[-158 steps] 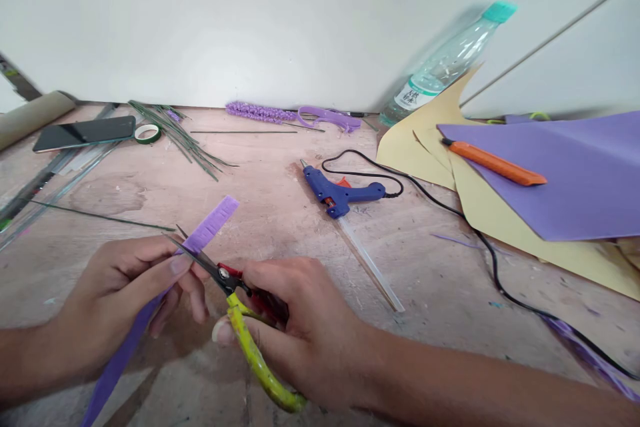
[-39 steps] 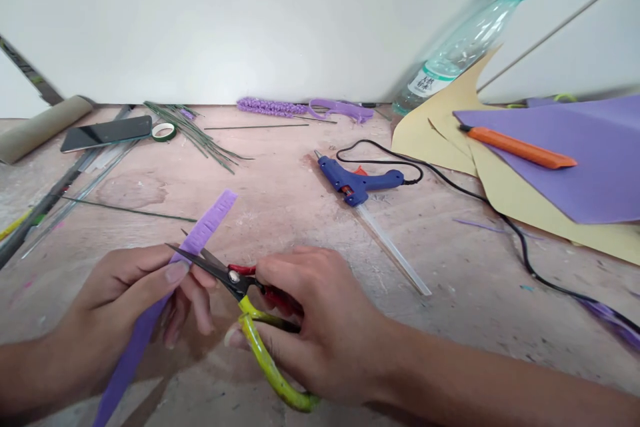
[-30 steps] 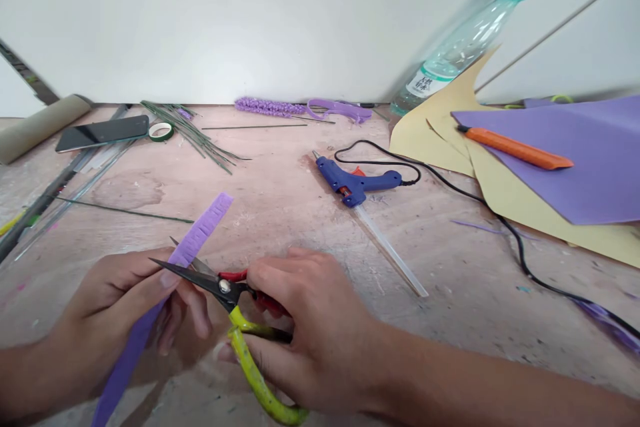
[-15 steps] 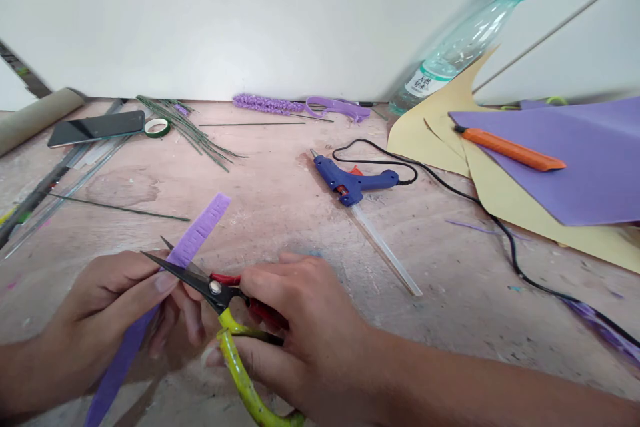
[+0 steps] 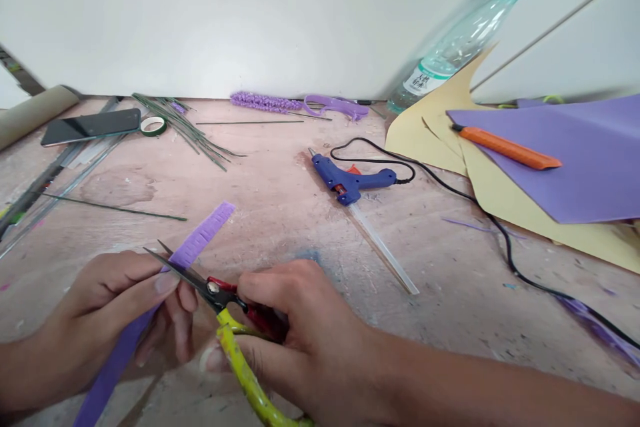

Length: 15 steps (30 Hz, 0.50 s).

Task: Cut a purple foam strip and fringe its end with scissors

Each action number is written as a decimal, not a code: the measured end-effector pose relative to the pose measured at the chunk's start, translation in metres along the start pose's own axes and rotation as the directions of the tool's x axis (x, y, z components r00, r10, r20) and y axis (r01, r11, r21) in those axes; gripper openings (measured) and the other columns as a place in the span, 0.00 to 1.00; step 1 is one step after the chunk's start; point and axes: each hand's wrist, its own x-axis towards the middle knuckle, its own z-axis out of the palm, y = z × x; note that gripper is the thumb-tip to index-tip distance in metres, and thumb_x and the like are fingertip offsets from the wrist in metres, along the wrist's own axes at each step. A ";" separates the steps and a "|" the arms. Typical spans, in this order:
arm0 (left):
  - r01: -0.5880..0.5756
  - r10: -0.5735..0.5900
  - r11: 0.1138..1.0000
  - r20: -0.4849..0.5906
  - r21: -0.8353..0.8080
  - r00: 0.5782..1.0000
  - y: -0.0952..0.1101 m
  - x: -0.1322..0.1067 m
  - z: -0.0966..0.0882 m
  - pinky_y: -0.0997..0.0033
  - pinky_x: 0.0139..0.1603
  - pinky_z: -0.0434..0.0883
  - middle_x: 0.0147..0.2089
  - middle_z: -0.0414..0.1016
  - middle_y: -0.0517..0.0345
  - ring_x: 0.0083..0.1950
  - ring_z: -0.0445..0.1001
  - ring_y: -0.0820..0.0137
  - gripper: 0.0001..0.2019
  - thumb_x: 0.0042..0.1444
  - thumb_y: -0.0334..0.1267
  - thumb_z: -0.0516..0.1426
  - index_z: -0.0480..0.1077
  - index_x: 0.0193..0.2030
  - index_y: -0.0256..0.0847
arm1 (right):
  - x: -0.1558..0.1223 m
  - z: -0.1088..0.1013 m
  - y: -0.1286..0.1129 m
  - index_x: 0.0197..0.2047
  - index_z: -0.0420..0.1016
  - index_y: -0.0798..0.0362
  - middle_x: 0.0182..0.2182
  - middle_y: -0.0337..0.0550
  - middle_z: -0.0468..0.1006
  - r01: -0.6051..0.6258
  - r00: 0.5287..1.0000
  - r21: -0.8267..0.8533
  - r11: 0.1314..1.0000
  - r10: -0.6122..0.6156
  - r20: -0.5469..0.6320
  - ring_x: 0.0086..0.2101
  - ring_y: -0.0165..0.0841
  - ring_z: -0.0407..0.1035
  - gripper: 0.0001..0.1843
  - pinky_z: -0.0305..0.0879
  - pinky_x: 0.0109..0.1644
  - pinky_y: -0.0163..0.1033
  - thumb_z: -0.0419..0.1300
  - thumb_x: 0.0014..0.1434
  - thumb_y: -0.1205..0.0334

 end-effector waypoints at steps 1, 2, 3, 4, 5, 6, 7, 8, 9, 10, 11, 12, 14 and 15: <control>0.001 -0.001 1.000 0.000 0.004 1.000 0.000 0.000 0.000 0.83 0.19 0.64 0.25 0.83 0.51 0.18 0.68 0.76 0.21 0.70 0.50 0.56 0.81 0.35 0.37 | 0.000 0.000 0.000 0.27 0.64 0.53 0.25 0.36 0.65 -0.003 1.000 0.013 1.000 0.003 0.010 0.26 0.27 0.55 0.31 0.51 0.30 0.37 0.54 0.70 0.35; 0.000 0.000 1.000 -0.001 0.008 1.000 0.001 0.000 0.000 0.82 0.19 0.63 0.25 0.82 0.51 0.18 0.68 0.76 0.22 0.70 0.51 0.56 0.81 0.35 0.37 | 0.000 0.000 0.000 0.27 0.64 0.53 0.25 0.36 0.65 -0.004 1.000 0.021 1.000 0.004 0.012 0.26 0.27 0.55 0.31 0.51 0.29 0.37 0.53 0.70 0.34; 0.000 0.000 1.000 0.001 0.014 1.000 0.001 0.000 0.001 0.82 0.18 0.63 0.24 0.82 0.50 0.18 0.68 0.76 0.22 0.70 0.52 0.56 0.81 0.35 0.37 | 0.000 -0.001 0.000 0.27 0.65 0.53 0.25 0.36 0.65 -0.008 1.000 0.022 1.000 0.008 0.009 0.26 0.27 0.55 0.32 0.51 0.29 0.37 0.53 0.69 0.34; 0.002 -0.002 1.000 0.006 0.020 1.000 0.001 0.000 0.001 0.81 0.18 0.62 0.24 0.81 0.50 0.18 0.67 0.76 0.23 0.70 0.53 0.56 0.81 0.34 0.36 | 0.000 -0.001 -0.001 0.27 0.66 0.53 0.25 0.35 0.65 -0.012 1.000 0.023 1.000 0.011 0.005 0.26 0.27 0.55 0.32 0.51 0.29 0.37 0.54 0.69 0.34; 0.007 -0.007 1.000 0.012 0.022 1.000 0.002 -0.001 0.002 0.81 0.18 0.61 0.24 0.81 0.49 0.18 0.67 0.76 0.24 0.70 0.54 0.56 0.81 0.34 0.36 | -0.001 -0.001 -0.001 0.28 0.66 0.54 0.25 0.35 0.64 -0.015 1.000 0.028 0.999 0.015 0.004 0.26 0.26 0.55 0.32 0.50 0.29 0.37 0.55 0.69 0.34; 0.017 -0.017 1.000 0.017 0.017 1.000 0.002 -0.002 0.003 0.81 0.17 0.61 0.24 0.81 0.49 0.17 0.66 0.76 0.25 0.69 0.55 0.56 0.81 0.33 0.36 | -0.001 -0.001 -0.001 0.28 0.67 0.54 0.25 0.35 0.64 -0.016 1.000 0.038 0.999 0.016 0.005 0.26 0.26 0.55 0.31 0.50 0.29 0.37 0.55 0.69 0.34; 0.026 -0.026 1.000 0.018 0.006 0.999 0.002 -0.002 0.003 0.81 0.17 0.60 0.24 0.81 0.49 0.17 0.65 0.76 0.25 0.69 0.56 0.56 0.81 0.32 0.36 | -0.001 -0.001 -0.002 0.29 0.68 0.54 0.25 0.35 0.64 -0.013 1.000 0.050 0.999 0.013 0.006 0.26 0.26 0.55 0.31 0.51 0.29 0.37 0.56 0.69 0.35; 0.036 -0.036 0.999 0.017 -0.006 0.999 0.001 -0.003 0.004 0.82 0.17 0.60 0.24 0.81 0.49 0.17 0.65 0.77 0.25 0.68 0.56 0.57 0.81 0.32 0.36 | -0.001 -0.001 -0.002 0.29 0.68 0.54 0.25 0.35 0.65 -0.003 1.000 0.065 0.998 0.003 0.011 0.26 0.26 0.56 0.30 0.51 0.29 0.36 0.56 0.69 0.36; 0.045 -0.045 0.999 0.017 -0.021 0.999 0.001 -0.004 0.005 0.82 0.17 0.60 0.23 0.81 0.50 0.17 0.65 0.77 0.25 0.68 0.56 0.57 0.81 0.32 0.36 | 0.000 -0.002 -0.001 0.29 0.68 0.54 0.26 0.35 0.65 0.010 1.000 0.087 0.996 -0.012 0.023 0.27 0.26 0.56 0.29 0.51 0.29 0.36 0.56 0.70 0.38; 0.053 -0.052 0.998 0.014 -0.040 0.999 0.001 -0.004 0.005 0.82 0.17 0.60 0.23 0.81 0.51 0.17 0.66 0.77 0.24 0.68 0.56 0.58 0.80 0.32 0.37 | 0.000 -0.002 -0.001 0.29 0.67 0.54 0.27 0.35 0.65 0.025 0.999 0.108 0.994 -0.029 0.030 0.27 0.26 0.56 0.27 0.52 0.29 0.36 0.57 0.71 0.40; 0.057 -0.056 0.997 0.014 -0.055 0.998 0.000 -0.004 0.005 0.83 0.17 0.61 0.22 0.80 0.52 0.17 0.66 0.77 0.24 0.67 0.56 0.58 0.80 0.32 0.37 | 0.000 -0.002 -0.001 0.29 0.67 0.54 0.27 0.34 0.65 0.038 0.998 0.124 0.992 -0.043 0.035 0.27 0.26 0.56 0.25 0.53 0.30 0.35 0.57 0.71 0.43; 0.061 -0.060 0.996 0.014 -0.067 0.998 0.000 -0.004 0.005 0.83 0.17 0.61 0.22 0.80 0.52 0.17 0.66 0.77 0.23 0.67 0.55 0.59 0.80 0.33 0.37 | 0.001 -0.003 -0.001 0.30 0.66 0.54 0.28 0.34 0.65 0.050 0.998 0.137 0.989 -0.055 0.039 0.27 0.25 0.55 0.24 0.53 0.30 0.35 0.58 0.71 0.45; 0.071 -0.070 0.994 0.014 -0.085 0.997 -0.001 -0.003 0.005 0.83 0.18 0.62 0.22 0.80 0.52 0.17 0.67 0.77 0.22 0.67 0.55 0.60 0.80 0.33 0.37 | 0.001 -0.003 -0.002 0.30 0.67 0.54 0.28 0.33 0.64 0.068 0.996 0.159 0.985 -0.076 0.045 0.27 0.25 0.56 0.21 0.53 0.30 0.34 0.60 0.70 0.49; 0.074 -0.074 0.993 0.013 -0.094 0.997 -0.001 -0.003 0.005 0.83 0.18 0.62 0.23 0.81 0.52 0.18 0.67 0.77 0.22 0.67 0.54 0.60 0.80 0.33 0.37 | 0.001 -0.004 -0.002 0.30 0.68 0.54 0.27 0.33 0.64 0.074 0.996 0.165 0.983 -0.082 0.041 0.27 0.25 0.56 0.21 0.53 0.30 0.34 0.60 0.70 0.50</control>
